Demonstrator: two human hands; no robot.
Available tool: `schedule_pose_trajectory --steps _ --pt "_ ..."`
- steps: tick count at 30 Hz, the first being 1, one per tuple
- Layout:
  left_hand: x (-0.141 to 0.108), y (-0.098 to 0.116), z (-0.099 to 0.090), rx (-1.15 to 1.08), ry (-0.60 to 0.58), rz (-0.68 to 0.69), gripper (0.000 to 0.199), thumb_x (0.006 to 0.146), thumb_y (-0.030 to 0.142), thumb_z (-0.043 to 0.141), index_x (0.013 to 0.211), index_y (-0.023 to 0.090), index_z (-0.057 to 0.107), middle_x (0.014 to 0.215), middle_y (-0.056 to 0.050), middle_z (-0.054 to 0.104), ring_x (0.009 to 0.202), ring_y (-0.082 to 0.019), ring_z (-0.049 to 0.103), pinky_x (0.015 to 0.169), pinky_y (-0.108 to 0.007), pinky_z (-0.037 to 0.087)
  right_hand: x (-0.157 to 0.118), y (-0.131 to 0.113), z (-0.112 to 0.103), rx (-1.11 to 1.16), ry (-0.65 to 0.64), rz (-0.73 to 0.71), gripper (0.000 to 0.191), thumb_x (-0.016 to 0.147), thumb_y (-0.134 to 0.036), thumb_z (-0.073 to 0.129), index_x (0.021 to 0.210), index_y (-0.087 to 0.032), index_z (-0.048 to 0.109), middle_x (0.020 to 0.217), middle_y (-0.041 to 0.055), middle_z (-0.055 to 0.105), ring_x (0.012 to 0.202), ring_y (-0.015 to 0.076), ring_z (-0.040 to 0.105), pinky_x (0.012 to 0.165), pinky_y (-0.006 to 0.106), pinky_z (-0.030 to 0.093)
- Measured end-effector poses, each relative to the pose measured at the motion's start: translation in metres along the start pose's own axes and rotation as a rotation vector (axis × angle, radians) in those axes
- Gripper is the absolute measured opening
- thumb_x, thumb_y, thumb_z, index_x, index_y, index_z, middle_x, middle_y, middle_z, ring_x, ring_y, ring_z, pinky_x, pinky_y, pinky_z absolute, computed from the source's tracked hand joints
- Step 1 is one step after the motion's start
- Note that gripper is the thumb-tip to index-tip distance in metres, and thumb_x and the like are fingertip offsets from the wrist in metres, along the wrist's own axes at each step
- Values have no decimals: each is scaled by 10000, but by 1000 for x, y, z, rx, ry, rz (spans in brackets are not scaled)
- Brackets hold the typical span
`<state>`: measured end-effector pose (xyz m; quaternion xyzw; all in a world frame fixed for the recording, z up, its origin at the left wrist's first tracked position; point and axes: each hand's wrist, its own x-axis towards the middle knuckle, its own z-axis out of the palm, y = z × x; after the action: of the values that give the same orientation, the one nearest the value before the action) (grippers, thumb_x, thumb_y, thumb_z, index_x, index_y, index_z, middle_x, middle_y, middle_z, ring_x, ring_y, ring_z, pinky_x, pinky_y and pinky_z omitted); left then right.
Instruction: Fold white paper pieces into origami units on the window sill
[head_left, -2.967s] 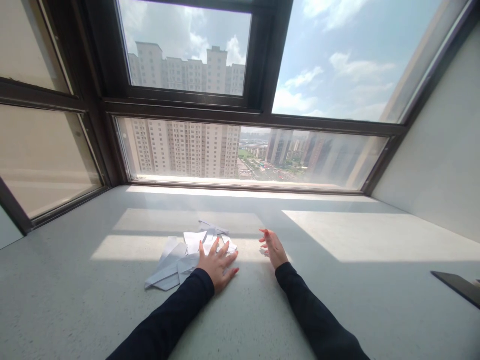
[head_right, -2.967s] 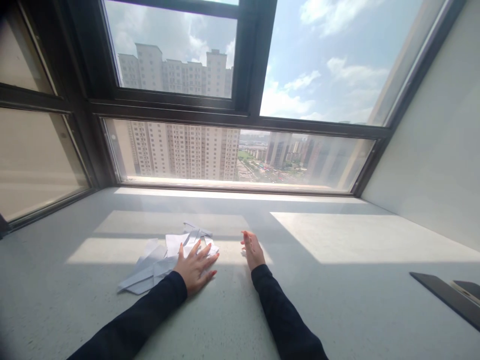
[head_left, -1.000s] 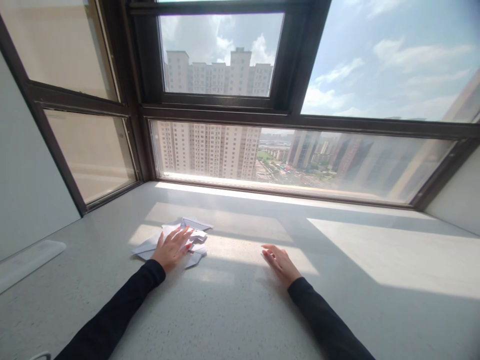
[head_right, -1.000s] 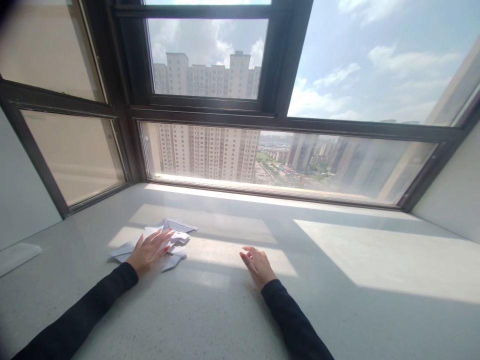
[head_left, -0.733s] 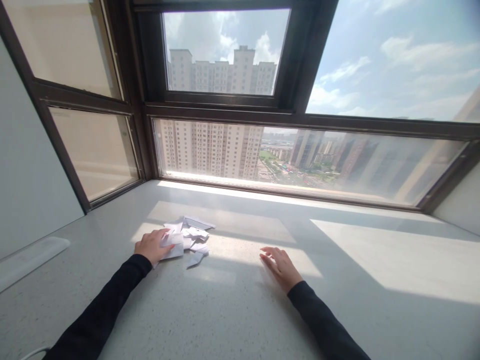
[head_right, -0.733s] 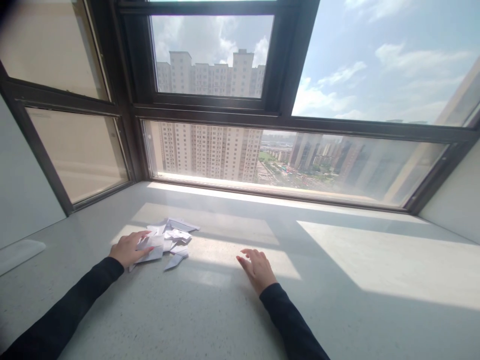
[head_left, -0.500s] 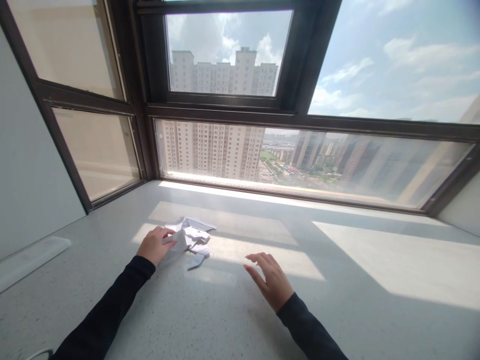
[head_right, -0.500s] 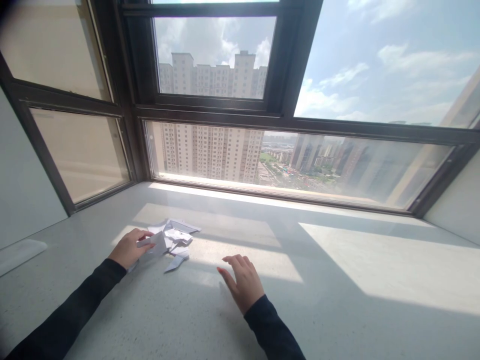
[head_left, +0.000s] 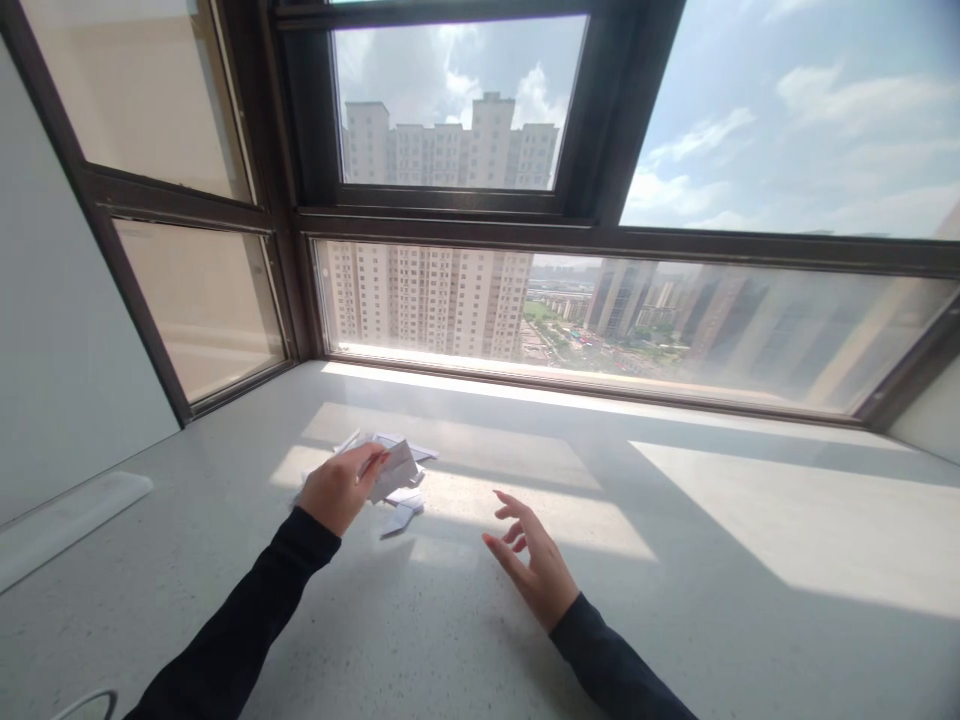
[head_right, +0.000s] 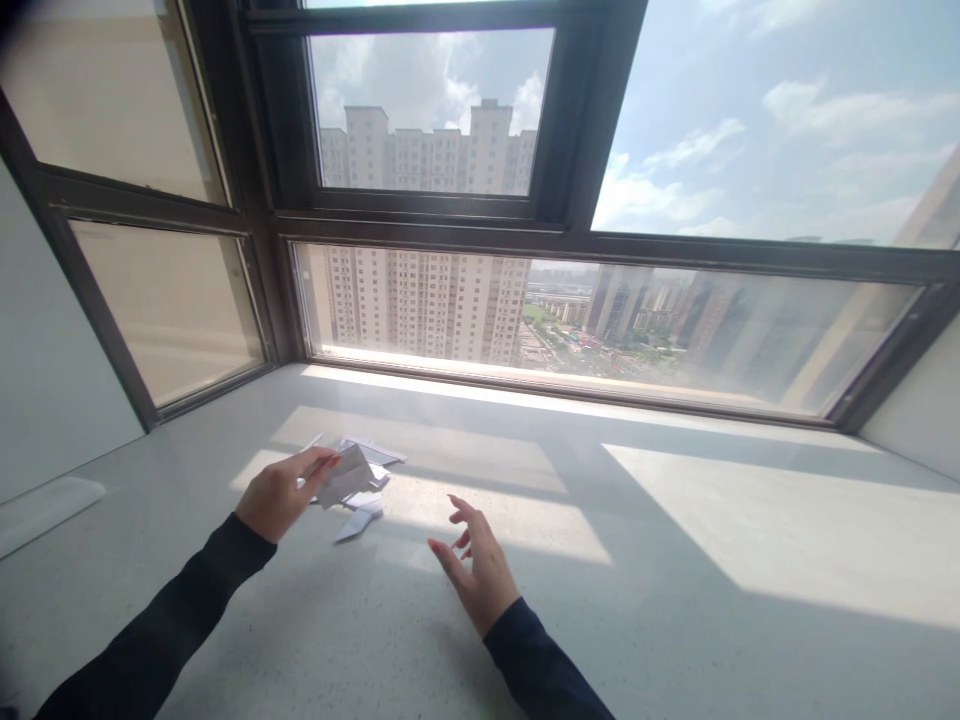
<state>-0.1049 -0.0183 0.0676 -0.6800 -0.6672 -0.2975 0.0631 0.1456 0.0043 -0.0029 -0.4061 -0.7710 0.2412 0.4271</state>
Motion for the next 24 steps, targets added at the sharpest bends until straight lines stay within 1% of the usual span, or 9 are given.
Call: schedule_pose_trajectory --steps 3,5,7,10,12,15,17,22,24 --pt "-18 41 16 -239 -199 232 273 813 313 330 852 200 576 803 -10 642 738 -139 582 659 -225 443 0 -4 2 108 -42 45 543 685 -408 545 1169 -212 395 923 70 574 624 135 541 519 258 461" --pt "-28 60 30 -350 -298 325 267 823 286 321 839 205 575 802 -6 640 745 -124 577 664 -208 441 0 -4 4 143 -125 63 353 683 -413 541 963 -199 564 755 31 606 569 127 530 483 234 431" --pt "-32 65 40 -408 -341 354 252 820 284 332 849 202 569 815 -7 638 754 -119 574 651 -197 447 0 -3 4 140 -183 81 271 703 -424 509 700 -176 618 593 6 581 527 123 511 474 227 403" --pt "-22 44 47 -312 -289 292 270 817 249 310 944 191 541 922 -31 618 841 -136 555 712 -229 448 0 2 4 129 -145 139 337 718 -447 474 596 -154 588 559 11 570 531 135 508 486 236 391" --pt "-11 18 48 -56 -207 192 324 765 162 340 1047 161 500 1041 -79 573 985 -195 493 848 -326 383 1 7 3 149 -98 174 349 718 -462 464 615 -150 580 599 28 587 561 151 520 500 245 398" --pt "0 -18 50 320 -247 7 546 614 88 429 1158 133 426 1225 -129 438 1135 -283 356 893 -427 310 2 10 2 200 -66 191 356 715 -480 455 662 -152 583 641 42 603 594 166 535 518 253 412" --pt "2 -33 53 415 -282 -42 544 612 145 437 1156 137 436 1238 -130 426 1138 -303 351 886 -460 297 3 10 1 207 -55 196 360 710 -489 455 665 -155 583 646 41 604 594 166 536 516 251 414" --pt "5 -40 56 413 -286 -15 373 701 196 361 1024 155 545 1092 -114 562 979 -229 520 857 -393 344 2 6 1 190 -43 203 360 709 -489 455 597 -158 542 632 37 587 578 154 519 503 243 399" --pt "7 -38 52 415 -262 -33 364 721 166 324 1004 173 552 1036 -100 598 942 -212 544 886 -426 308 2 6 1 215 -37 212 362 709 -495 452 608 -158 536 612 31 572 566 149 507 497 241 391"
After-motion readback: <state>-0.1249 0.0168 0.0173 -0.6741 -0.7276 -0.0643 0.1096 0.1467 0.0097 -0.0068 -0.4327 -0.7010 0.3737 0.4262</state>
